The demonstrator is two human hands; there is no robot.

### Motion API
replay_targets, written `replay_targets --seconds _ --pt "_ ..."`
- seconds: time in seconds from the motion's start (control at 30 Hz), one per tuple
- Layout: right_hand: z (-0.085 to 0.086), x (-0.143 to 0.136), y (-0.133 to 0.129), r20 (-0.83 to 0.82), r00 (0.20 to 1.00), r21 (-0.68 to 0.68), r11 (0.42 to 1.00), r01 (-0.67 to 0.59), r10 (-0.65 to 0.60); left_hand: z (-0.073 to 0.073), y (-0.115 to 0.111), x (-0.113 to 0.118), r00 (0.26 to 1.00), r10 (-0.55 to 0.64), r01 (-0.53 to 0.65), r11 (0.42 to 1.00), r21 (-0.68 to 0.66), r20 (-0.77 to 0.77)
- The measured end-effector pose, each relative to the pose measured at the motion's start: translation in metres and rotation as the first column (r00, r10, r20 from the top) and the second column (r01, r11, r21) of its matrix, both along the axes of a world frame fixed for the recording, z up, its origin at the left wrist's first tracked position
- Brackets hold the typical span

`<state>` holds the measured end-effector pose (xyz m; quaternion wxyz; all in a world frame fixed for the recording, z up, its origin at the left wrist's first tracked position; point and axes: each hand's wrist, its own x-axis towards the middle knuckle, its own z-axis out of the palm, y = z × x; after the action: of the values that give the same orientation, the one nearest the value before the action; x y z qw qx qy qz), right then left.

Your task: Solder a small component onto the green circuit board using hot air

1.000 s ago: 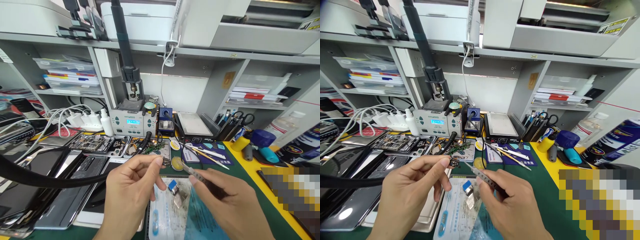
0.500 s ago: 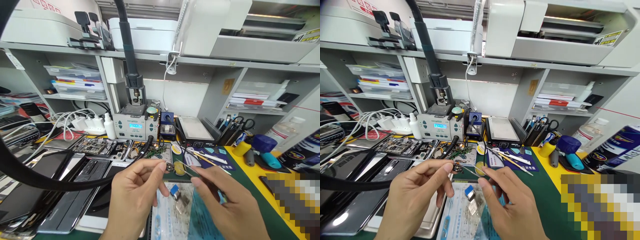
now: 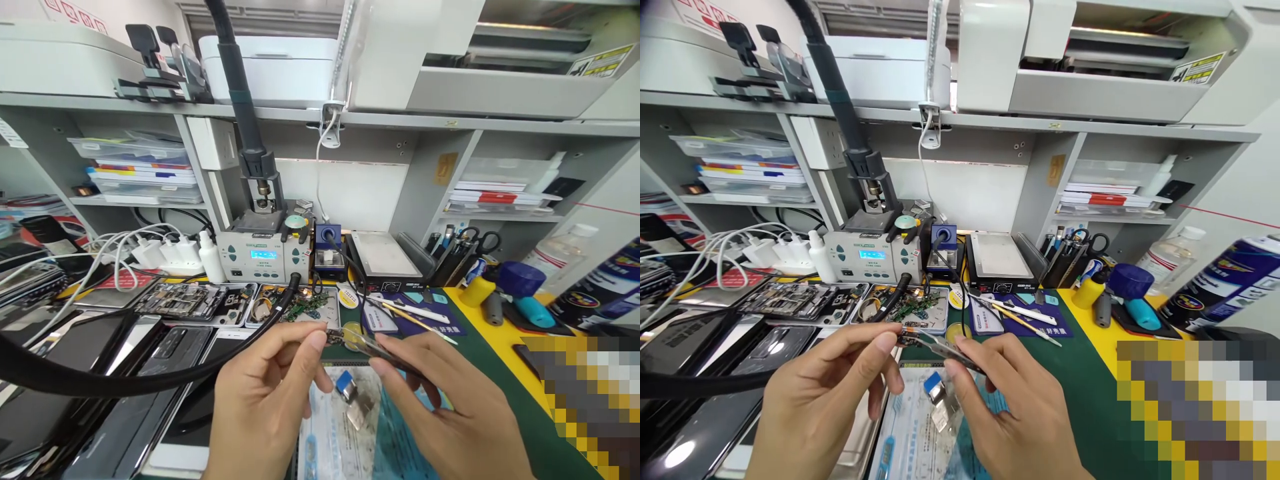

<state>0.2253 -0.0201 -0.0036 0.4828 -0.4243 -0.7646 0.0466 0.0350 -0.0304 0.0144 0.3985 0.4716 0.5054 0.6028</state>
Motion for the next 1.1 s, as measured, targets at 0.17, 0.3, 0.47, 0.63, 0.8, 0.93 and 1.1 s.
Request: replay_targets --seconds 0.17,0.3,0.47,0.63,0.8,0.93,1.1 --pt "0.0 0.002 0.002 0.037 0.999 0.019 1.0 -0.013 0.012 -0.002 0.0 -0.003 0.995 -0.072 0.074 0.997 0.03 -0.061" --pt "0.0 0.002 0.0 -0.013 1.0 -0.018 1.0 -0.009 0.008 -0.001 -0.001 0.0 0.997 -0.01 0.016 0.997 0.077 -0.07" --pt "0.0 0.002 -0.002 -0.067 0.997 -0.103 0.994 -0.044 0.037 -0.001 -0.004 0.007 0.997 0.058 -0.047 0.982 0.181 -0.059" --pt "0.001 -0.001 -0.001 -0.168 0.986 -0.159 0.987 -0.035 0.008 -0.002 -0.003 0.005 0.995 0.064 -0.048 0.981 0.187 -0.081" --pt "0.004 -0.002 -0.001 -0.19 0.982 -0.167 0.986 -0.011 -0.021 -0.002 -0.004 0.007 0.992 0.099 -0.082 0.977 0.196 -0.079" --pt "0.005 0.0 0.0 -0.158 0.987 -0.174 0.985 0.009 -0.037 -0.001 -0.004 0.008 0.989 0.116 -0.097 0.976 0.195 -0.093" --pt "0.004 0.001 0.0 -0.13 0.991 -0.201 0.98 0.007 -0.033 0.0 -0.003 0.01 0.986 0.146 -0.127 0.971 0.204 -0.081"
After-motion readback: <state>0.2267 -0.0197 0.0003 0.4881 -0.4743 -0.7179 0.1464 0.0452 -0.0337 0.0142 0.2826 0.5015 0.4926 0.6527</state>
